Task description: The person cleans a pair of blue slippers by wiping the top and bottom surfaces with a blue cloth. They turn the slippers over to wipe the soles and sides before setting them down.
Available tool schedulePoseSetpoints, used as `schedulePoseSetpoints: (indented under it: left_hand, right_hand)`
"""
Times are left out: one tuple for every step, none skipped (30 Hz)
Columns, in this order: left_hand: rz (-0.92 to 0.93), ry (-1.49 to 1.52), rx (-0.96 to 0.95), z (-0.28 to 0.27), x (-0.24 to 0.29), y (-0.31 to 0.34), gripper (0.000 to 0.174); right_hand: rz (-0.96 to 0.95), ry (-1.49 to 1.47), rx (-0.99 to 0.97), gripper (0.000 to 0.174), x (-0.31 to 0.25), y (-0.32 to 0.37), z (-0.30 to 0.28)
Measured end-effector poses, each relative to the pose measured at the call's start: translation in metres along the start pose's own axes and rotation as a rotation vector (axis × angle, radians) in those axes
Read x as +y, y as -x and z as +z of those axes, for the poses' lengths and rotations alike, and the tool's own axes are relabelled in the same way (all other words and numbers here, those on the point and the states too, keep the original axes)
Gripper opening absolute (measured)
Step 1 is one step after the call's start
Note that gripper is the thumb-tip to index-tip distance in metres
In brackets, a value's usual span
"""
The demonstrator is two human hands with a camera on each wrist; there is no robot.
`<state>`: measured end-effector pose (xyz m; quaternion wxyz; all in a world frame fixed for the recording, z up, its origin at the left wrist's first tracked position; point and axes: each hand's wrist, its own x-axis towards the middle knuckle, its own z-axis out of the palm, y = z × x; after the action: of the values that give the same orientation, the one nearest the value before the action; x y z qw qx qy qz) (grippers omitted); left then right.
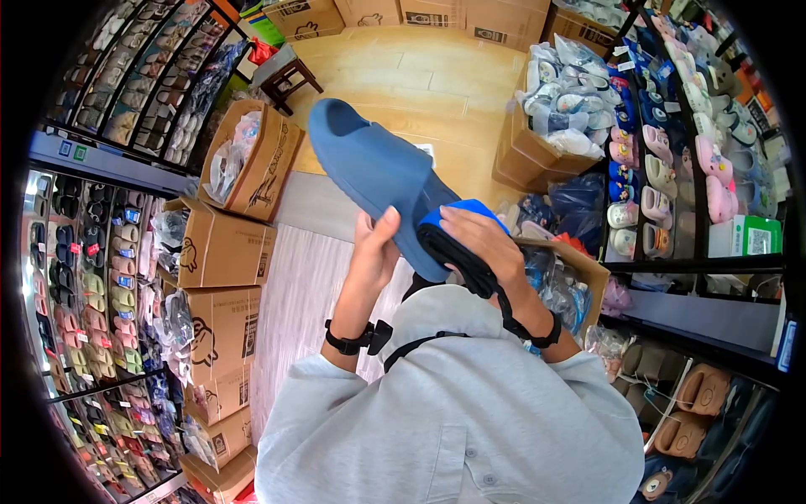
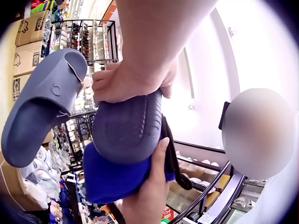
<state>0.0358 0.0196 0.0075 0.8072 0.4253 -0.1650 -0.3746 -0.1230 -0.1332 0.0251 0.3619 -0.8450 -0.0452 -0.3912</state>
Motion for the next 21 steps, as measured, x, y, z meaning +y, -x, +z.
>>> schedulePoseSetpoints:
  left_hand:
    - [0.030,0.001,-0.009,0.002,-0.002,0.000,0.081]
    - [0.032,0.000,-0.010,0.003,-0.002,-0.002,0.081]
    - [0.043,0.006,0.018,0.004,-0.002,-0.003,0.081]
    - [0.053,0.012,0.047,0.005,-0.001,-0.003,0.081]
    - [0.050,0.014,0.089,0.006,0.001,-0.004,0.079]
    - [0.055,0.016,0.088,0.008,0.003,-0.007,0.079]
    - [0.069,0.021,0.125,0.011,0.006,-0.009,0.079]
    - [0.082,0.024,0.162,0.012,0.008,-0.012,0.079]
    - [0.093,0.005,0.173,0.009,0.007,-0.015,0.074]
    - [0.093,0.007,0.174,0.007,0.007,-0.016,0.074]
    - [0.085,0.058,0.147,0.004,0.007,-0.018,0.071]
    - [0.077,0.108,0.121,0.005,0.009,-0.020,0.069]
    - [0.092,0.076,0.137,0.007,0.011,-0.021,0.069]
    - [0.095,0.079,0.139,0.009,0.014,-0.021,0.069]
    - [0.075,0.098,0.159,0.010,0.017,-0.021,0.071]
    - [0.055,0.116,0.178,0.009,0.020,-0.022,0.073]
    - [0.070,0.136,0.193,0.004,0.019,-0.025,0.074]
    - [0.074,0.135,0.192,0.000,0.021,-0.026,0.074]
    - [0.079,0.162,0.204,-0.004,0.024,-0.027,0.075]
    - [0.090,0.186,0.217,-0.008,0.027,-0.028,0.076]
    - [0.065,0.262,0.237,-0.013,0.029,-0.028,0.075]
  right_hand:
    - [0.003,-0.037,0.016,0.048,0.000,-0.002,0.001]
    - [0.001,-0.037,0.016,0.048,0.001,-0.004,0.000]
    - [-0.069,0.014,-0.023,0.046,0.003,-0.005,-0.001]
    - [-0.138,0.064,-0.064,0.044,0.003,-0.006,-0.001]
    - [-0.189,0.143,-0.102,0.042,0.000,-0.006,-0.003]
    - [-0.249,0.251,-0.122,0.043,-0.001,-0.004,-0.001]
    - [-0.287,0.302,-0.136,0.042,-0.001,-0.002,0.001]
    - [-0.325,0.352,-0.149,0.041,0.000,0.002,0.004]
    - [-0.328,0.354,-0.174,0.041,0.001,0.006,0.005]
    - [-0.328,0.355,-0.176,0.041,0.003,0.009,0.004]
    - [-0.347,0.350,-0.190,0.041,0.006,0.012,0.003]
    - [-0.367,0.346,-0.205,0.041,0.009,0.015,0.002]
    - [-0.392,0.364,-0.203,0.041,0.012,0.018,0.003]
    - [-0.395,0.363,-0.206,0.041,0.013,0.019,0.001]
    - [-0.388,0.362,-0.218,0.040,0.013,0.020,0.000]
    - [-0.380,0.361,-0.229,0.040,0.013,0.021,-0.001]
    - [-0.385,0.362,-0.228,0.040,0.014,0.021,-0.002]
    - [-0.354,0.371,-0.250,0.041,0.016,0.022,-0.003]
    - [-0.325,0.380,-0.274,0.041,0.018,0.023,-0.005]
    - [-0.335,0.377,-0.272,0.041,0.023,0.022,-0.006]
    - [-0.231,0.392,-0.317,0.043,0.028,0.022,-0.007]
